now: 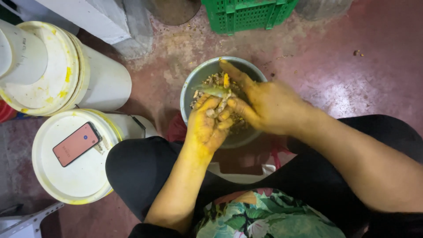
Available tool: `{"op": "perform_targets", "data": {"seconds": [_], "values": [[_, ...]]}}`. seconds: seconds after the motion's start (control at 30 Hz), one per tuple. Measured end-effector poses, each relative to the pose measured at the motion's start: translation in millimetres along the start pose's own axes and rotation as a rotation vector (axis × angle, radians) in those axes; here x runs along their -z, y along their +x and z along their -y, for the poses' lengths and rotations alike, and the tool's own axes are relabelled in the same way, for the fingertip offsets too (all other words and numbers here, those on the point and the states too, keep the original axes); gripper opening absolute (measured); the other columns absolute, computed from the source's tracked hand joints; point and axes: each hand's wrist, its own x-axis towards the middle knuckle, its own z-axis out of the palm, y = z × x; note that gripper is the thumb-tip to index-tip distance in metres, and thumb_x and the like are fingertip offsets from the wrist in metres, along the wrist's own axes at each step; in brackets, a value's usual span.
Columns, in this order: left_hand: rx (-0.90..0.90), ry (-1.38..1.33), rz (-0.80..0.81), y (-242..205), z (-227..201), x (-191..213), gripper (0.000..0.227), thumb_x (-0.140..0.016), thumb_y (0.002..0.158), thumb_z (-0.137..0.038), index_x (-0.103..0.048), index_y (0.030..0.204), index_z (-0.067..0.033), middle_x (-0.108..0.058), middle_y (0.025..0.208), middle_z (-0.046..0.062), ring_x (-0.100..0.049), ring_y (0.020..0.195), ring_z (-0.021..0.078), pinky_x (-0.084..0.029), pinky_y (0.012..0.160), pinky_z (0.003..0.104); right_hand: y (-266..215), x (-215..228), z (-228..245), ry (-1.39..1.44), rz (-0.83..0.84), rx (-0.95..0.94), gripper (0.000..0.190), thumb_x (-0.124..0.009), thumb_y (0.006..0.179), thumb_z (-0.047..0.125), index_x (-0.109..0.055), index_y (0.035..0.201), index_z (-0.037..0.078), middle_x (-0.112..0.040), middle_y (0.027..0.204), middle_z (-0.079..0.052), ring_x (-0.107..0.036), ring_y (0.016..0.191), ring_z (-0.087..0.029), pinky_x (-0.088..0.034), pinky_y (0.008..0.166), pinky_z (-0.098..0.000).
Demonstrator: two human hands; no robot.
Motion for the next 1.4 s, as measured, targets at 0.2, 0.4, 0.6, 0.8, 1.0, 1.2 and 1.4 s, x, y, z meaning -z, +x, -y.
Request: {"op": "perform_targets", "data": {"seconds": [0.2, 0.4, 0.6, 0.8, 1.0, 1.2, 1.4], "values": [[0.088, -0.092, 0.159, -7, -6, 1, 0.021, -0.057, 0.100, -0.002, -0.064, 0.114, -0.0160, -0.064, 0.102, 0.011, -0.039, 0.056, 0.0075, -0.024, 0.037, 0.012, 1, 0, -15, 0.214, -0.192, 0.076, 0.052, -0.045, 0.101, 0.043, -0.045, 0.145, 0.016, -0.076, 0.098, -0.019, -0.071, 0.085, -0.049, -0.051, 0.075, -0.0582], [0.101, -0.118, 0.136, -8, -8, 12, 0.033, -0.062, 0.092, 0.001, -0.063, 0.122, -0.0151, -0.064, 0.103, 0.022, -0.037, 0.056, 0.0110, -0.022, 0.036, 0.014, 0, -3, -18, 0.206, -0.143, 0.049, 0.053, -0.044, 0.100, 0.045, -0.044, 0.148, 0.024, -0.075, 0.102, -0.019, -0.071, 0.083, -0.050, -0.052, 0.077, -0.0584], [0.130, -0.210, 0.313, -8, -11, 21, 0.010, -0.055, 0.098, -0.005, -0.060, 0.107, -0.0020, -0.051, 0.083, 0.005, -0.039, 0.060, 0.0069, -0.029, 0.041, 0.013, -7, 6, -8, 0.173, 0.003, 0.081, 0.080, -0.042, 0.099, 0.046, -0.006, 0.167, 0.022, -0.075, 0.089, -0.019, -0.070, 0.078, -0.049, -0.055, 0.073, -0.0584], [0.110, -0.165, 0.336, -18, -10, 0, 0.034, -0.056, 0.102, -0.001, -0.061, 0.135, -0.0030, -0.064, 0.123, 0.011, -0.035, 0.061, 0.0095, -0.024, 0.037, 0.013, -3, 5, -23, 0.164, -0.139, 0.023, 0.054, -0.045, 0.101, 0.041, -0.043, 0.152, 0.022, -0.074, 0.094, -0.024, -0.070, 0.083, -0.051, -0.053, 0.072, -0.0607], [0.134, -0.155, 0.262, -11, -13, 9, 0.010, -0.057, 0.101, -0.004, -0.064, 0.101, -0.0121, -0.060, 0.094, 0.013, -0.040, 0.058, 0.0088, -0.024, 0.036, 0.012, -4, 5, -14, 0.135, -0.121, 0.104, 0.064, -0.047, 0.098, 0.040, -0.034, 0.159, 0.023, -0.075, 0.104, -0.020, -0.070, 0.081, -0.052, -0.052, 0.073, -0.0616], [0.165, -0.175, 0.305, -12, -12, 11, 0.024, -0.056, 0.103, -0.005, -0.063, 0.126, -0.0059, -0.067, 0.103, 0.020, -0.038, 0.060, 0.0090, -0.025, 0.037, 0.013, 0, -11, -22, 0.079, -0.269, 0.059, 0.051, -0.046, 0.103, 0.041, -0.048, 0.147, 0.017, -0.073, 0.106, -0.025, -0.069, 0.086, -0.053, -0.052, 0.071, -0.0651], [0.048, -0.082, 0.179, -19, -15, -6, 0.018, -0.058, 0.095, 0.000, -0.057, 0.086, -0.0154, -0.036, 0.060, -0.007, -0.036, 0.053, 0.0077, -0.020, 0.035, 0.015, -7, -1, -10, 0.043, -0.092, 0.025, 0.078, -0.043, 0.099, 0.052, -0.016, 0.167, 0.024, -0.072, 0.085, -0.025, -0.067, 0.071, -0.056, -0.050, 0.066, -0.0647]]}}
